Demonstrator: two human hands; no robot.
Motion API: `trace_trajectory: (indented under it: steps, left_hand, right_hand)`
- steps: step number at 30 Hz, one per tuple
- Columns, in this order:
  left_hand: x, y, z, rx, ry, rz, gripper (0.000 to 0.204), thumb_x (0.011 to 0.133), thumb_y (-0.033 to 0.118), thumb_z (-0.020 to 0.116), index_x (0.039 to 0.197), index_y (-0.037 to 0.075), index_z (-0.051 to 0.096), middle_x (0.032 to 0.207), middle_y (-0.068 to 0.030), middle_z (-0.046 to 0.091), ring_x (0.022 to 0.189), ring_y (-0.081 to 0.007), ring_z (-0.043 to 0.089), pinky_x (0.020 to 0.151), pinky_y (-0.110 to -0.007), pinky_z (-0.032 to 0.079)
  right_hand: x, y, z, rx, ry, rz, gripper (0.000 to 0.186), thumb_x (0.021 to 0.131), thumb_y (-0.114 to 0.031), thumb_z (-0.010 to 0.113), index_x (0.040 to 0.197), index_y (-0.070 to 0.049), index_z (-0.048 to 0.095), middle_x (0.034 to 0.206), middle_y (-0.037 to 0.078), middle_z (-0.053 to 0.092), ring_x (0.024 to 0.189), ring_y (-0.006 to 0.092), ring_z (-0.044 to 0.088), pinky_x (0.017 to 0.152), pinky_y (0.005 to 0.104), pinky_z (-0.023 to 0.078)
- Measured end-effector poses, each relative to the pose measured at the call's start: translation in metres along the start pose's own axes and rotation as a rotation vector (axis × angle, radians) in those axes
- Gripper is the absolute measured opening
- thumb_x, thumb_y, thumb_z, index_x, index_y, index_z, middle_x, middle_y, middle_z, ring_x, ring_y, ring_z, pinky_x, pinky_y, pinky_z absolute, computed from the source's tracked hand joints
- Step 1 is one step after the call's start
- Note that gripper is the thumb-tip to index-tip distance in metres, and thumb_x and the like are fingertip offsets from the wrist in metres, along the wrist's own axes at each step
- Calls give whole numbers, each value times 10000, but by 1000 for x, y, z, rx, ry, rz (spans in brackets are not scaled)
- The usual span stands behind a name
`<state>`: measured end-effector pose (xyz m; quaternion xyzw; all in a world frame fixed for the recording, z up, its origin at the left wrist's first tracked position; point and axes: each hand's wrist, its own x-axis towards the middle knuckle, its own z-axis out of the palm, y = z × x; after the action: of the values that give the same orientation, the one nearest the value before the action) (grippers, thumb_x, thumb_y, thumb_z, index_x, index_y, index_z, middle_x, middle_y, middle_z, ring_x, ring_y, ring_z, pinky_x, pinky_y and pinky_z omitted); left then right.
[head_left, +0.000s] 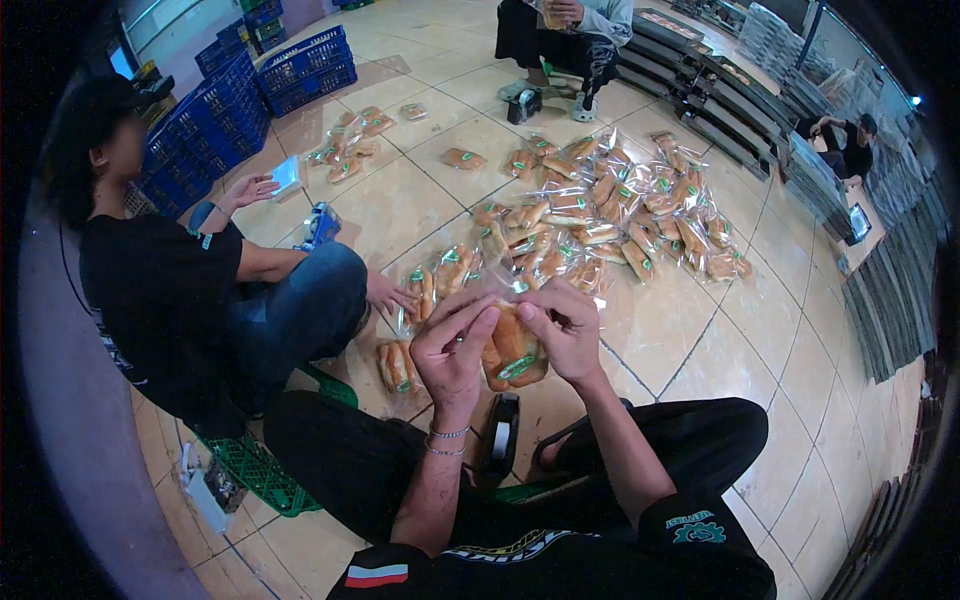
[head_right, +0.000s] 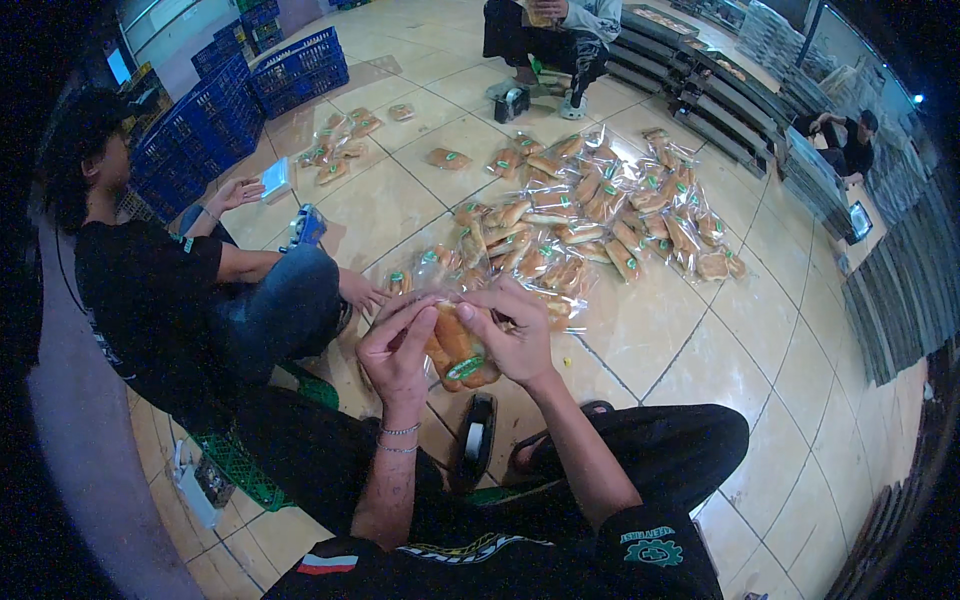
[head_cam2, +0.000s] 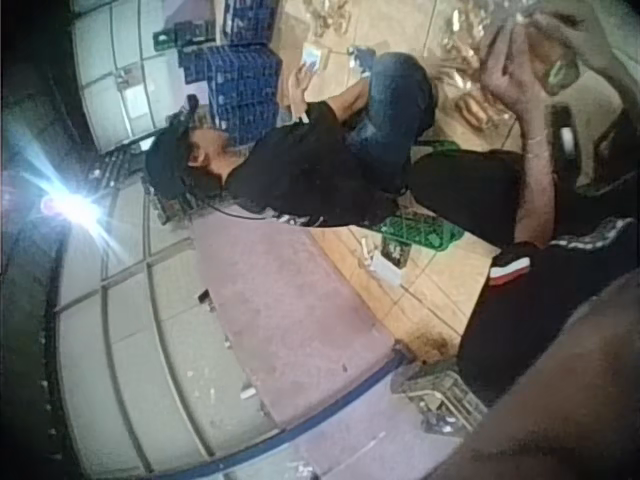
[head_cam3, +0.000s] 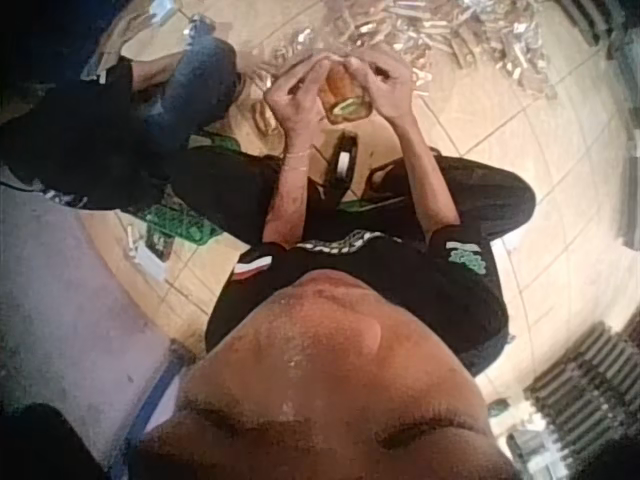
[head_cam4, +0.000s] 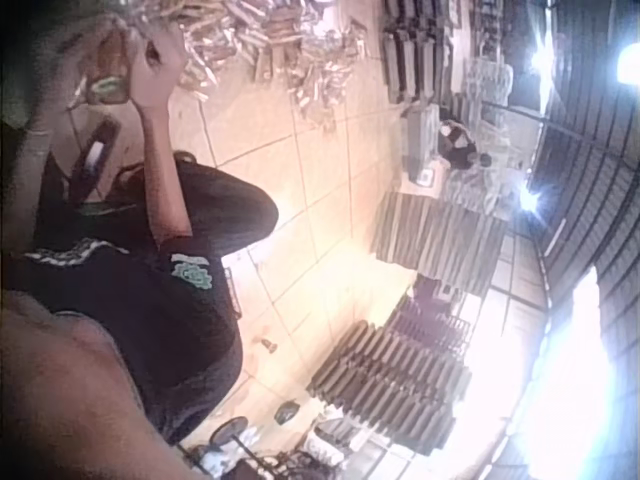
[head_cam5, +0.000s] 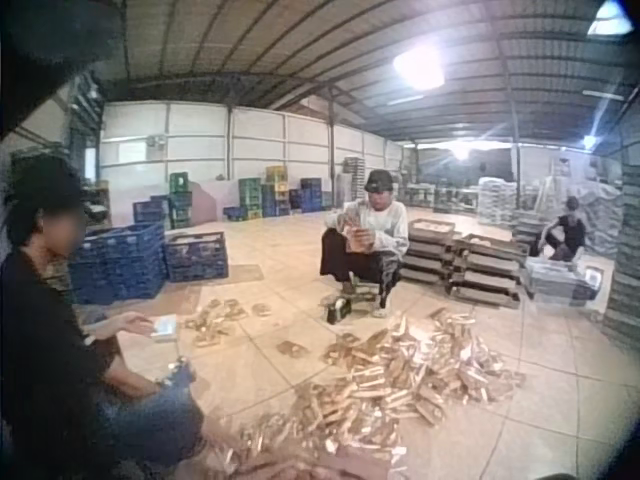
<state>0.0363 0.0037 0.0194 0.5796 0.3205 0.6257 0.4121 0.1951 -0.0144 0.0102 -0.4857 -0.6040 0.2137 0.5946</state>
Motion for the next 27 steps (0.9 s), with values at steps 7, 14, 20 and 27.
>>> trace_trajectory:
  steps: [7,14,20,27]
  left_hand:
    - [3,24,0,-165,19,-101,167,842,-30,713,1006,-50,740,1000,-119,711,968,-172,653,856,-265,497]
    - [6,29,-18,117,-156,22,173,813,-40,739,985,-51,742,1007,-123,714,910,-164,666,788,-256,520]
    - [0,26,-4,-41,-142,-17,114,807,-57,747,906,-26,701,1004,-121,704,896,-153,676,734,-242,536]
    - [0,20,-1,-46,-94,149,68,832,-51,722,845,-9,671,990,-107,704,833,-151,679,725,-250,517]
  right_hand:
    - [-1,-6,0,245,-32,41,191,890,-165,714,1010,-26,764,796,29,598,735,104,514,653,255,389]
    - [7,-40,4,774,-113,290,327,876,-96,733,1188,-17,673,948,40,659,936,115,600,805,271,469]
    - [4,-20,-9,582,-96,207,226,865,-34,738,1066,-32,633,883,13,649,849,84,608,760,242,478]
    - [5,-32,-5,585,41,181,83,846,3,735,905,-5,677,860,31,676,820,109,647,739,250,502]
